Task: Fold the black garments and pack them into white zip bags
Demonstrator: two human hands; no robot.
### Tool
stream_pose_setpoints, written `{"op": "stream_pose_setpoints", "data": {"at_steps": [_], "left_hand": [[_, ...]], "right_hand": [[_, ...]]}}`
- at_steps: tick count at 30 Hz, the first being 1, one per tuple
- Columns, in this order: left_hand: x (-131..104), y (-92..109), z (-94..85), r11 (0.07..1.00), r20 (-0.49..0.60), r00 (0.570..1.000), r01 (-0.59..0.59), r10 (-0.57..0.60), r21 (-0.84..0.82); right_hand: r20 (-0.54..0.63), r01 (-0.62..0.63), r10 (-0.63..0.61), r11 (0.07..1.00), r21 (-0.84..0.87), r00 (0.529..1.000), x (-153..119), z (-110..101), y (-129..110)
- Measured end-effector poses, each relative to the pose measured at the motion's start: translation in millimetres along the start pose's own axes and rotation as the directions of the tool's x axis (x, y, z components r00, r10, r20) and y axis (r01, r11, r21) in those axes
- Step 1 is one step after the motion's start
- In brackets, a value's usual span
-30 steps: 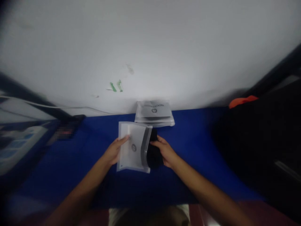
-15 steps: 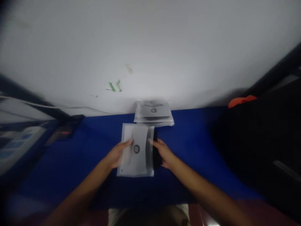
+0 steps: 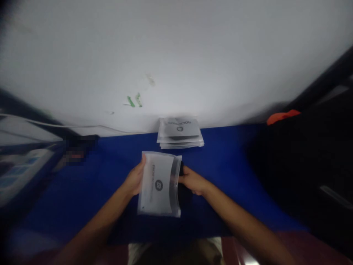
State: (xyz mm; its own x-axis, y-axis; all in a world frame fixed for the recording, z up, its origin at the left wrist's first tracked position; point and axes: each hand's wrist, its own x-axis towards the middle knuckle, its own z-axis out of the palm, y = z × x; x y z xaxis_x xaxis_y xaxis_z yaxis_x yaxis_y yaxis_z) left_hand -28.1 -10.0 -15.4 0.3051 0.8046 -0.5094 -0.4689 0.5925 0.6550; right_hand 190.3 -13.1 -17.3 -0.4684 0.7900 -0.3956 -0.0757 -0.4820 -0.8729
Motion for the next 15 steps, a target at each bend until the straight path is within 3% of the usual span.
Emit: {"op": "stream_pose_setpoints", "data": {"at_steps": [5, 10, 15], "left_hand": [[-2, -4, 2.5, 1.000, 0.060, 0.998, 0.013, -0.014, 0.021], [-4, -9, 7.6, 0.998, 0.098, 0.993, 0.056, -0.060, 0.038], [-4, -15, 16.0, 0.996, 0.062, 0.994, 0.085, -0.086, 0.005]], "right_hand": [[-0.037, -0.059, 0.065, 0.986, 0.156, 0.997, -4, 11, 3], [0.051, 0.006, -0.009, 0.997, 0.074, 0.999, -4, 15, 4], [-0.135, 0.105, -0.086, 0.984, 0.142, 0.987, -2, 22, 7]]}}
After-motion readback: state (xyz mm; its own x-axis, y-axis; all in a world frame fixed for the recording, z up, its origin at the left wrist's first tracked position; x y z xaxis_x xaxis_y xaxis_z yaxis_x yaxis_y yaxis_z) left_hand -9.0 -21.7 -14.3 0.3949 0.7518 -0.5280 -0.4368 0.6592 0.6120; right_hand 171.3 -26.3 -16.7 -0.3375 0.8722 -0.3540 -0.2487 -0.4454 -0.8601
